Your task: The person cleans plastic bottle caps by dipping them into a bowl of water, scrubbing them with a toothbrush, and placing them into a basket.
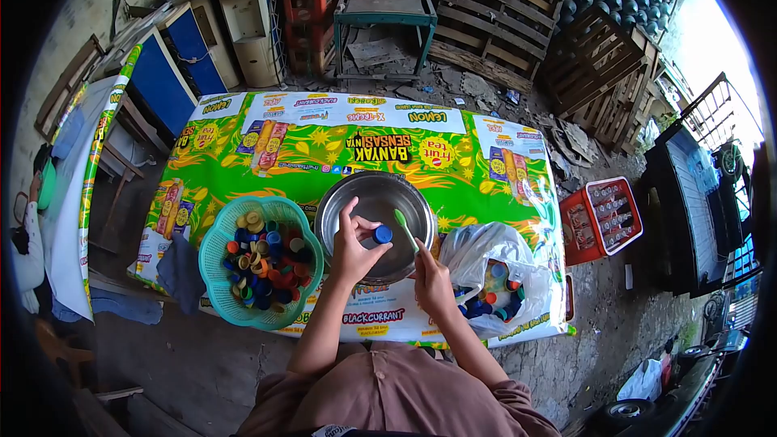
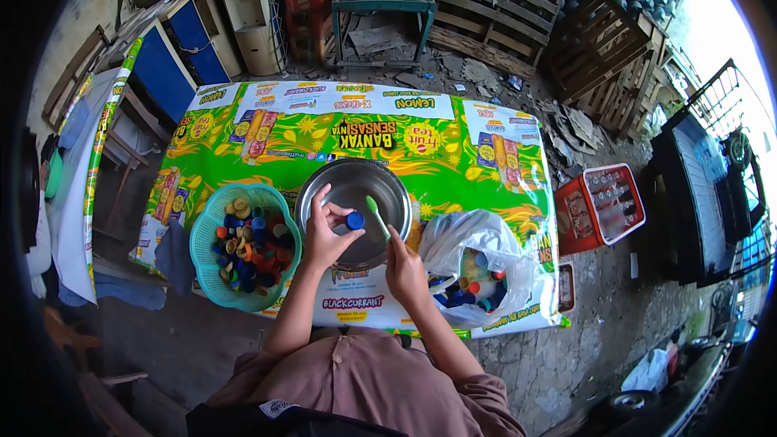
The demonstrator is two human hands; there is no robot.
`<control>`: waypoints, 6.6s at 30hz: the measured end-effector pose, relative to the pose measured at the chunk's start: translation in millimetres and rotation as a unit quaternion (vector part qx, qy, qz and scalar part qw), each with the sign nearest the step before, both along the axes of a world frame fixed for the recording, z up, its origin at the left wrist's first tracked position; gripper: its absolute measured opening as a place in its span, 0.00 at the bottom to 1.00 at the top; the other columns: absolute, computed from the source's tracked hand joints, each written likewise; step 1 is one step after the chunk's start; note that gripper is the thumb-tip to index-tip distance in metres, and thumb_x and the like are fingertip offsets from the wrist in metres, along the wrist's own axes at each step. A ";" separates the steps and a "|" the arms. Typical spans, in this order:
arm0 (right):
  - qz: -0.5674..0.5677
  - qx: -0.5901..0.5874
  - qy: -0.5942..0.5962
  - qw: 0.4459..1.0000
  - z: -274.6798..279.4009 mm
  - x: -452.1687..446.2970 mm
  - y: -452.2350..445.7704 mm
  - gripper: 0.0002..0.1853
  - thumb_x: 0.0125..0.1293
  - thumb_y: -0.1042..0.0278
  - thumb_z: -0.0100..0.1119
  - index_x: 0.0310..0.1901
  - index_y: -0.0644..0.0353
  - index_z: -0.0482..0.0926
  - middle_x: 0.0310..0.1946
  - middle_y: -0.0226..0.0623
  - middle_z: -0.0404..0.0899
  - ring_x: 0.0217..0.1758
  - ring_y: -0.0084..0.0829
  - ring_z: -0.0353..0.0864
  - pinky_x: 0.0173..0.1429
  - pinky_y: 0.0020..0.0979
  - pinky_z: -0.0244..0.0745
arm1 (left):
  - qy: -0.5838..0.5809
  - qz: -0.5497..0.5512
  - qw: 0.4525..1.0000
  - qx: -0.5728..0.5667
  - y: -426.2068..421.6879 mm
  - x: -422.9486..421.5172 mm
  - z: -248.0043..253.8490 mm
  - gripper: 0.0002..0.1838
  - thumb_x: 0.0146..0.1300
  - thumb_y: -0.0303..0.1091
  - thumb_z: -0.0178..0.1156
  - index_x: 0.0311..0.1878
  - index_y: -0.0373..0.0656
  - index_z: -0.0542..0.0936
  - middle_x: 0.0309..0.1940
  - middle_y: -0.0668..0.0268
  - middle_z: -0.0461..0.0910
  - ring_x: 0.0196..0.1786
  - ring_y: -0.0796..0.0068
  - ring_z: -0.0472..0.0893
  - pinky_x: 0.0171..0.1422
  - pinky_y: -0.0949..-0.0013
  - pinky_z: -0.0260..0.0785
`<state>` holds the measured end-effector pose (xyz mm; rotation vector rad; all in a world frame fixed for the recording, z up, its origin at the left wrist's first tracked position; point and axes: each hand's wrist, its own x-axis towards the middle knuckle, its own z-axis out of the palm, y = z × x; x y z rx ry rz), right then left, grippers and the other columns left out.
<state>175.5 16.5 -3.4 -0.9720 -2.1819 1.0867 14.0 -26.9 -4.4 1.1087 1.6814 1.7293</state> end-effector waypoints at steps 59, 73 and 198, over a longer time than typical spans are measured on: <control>0.009 0.019 -0.022 1.000 -2.4 -7.3 -7.7 0.19 0.62 0.75 0.46 0.56 0.60 0.66 0.27 0.57 0.75 0.31 0.52 0.77 0.34 0.38 0.71 | -0.241 -0.062 0.955 -0.161 -0.8 -19.5 -32.9 0.22 0.69 0.46 0.36 0.42 0.37 0.73 0.29 0.65 0.73 0.31 0.79 0.72 0.41 0.72 0.70; 0.004 0.022 -0.033 0.999 -0.5 -5.3 -2.8 0.22 0.61 0.71 0.47 0.59 0.53 0.63 0.31 0.52 0.76 0.32 0.53 0.76 0.35 0.43 0.72 | -0.360 -0.160 0.911 -0.121 0.5 -23.2 -23.0 0.23 0.69 0.48 0.33 0.32 0.40 0.70 0.18 0.70 0.64 0.23 0.79 0.64 0.34 0.74 0.61; -0.169 0.091 0.054 0.980 41.3 208.0 36.6 0.18 0.57 0.78 0.54 0.51 0.66 0.68 0.15 0.30 0.62 0.15 0.21 0.58 0.19 0.25 0.53 | -0.119 -0.378 0.908 -0.135 -11.6 139.3 15.7 0.10 0.61 0.36 0.46 0.39 0.39 0.70 0.26 0.69 0.71 0.31 0.82 0.71 0.37 0.75 0.66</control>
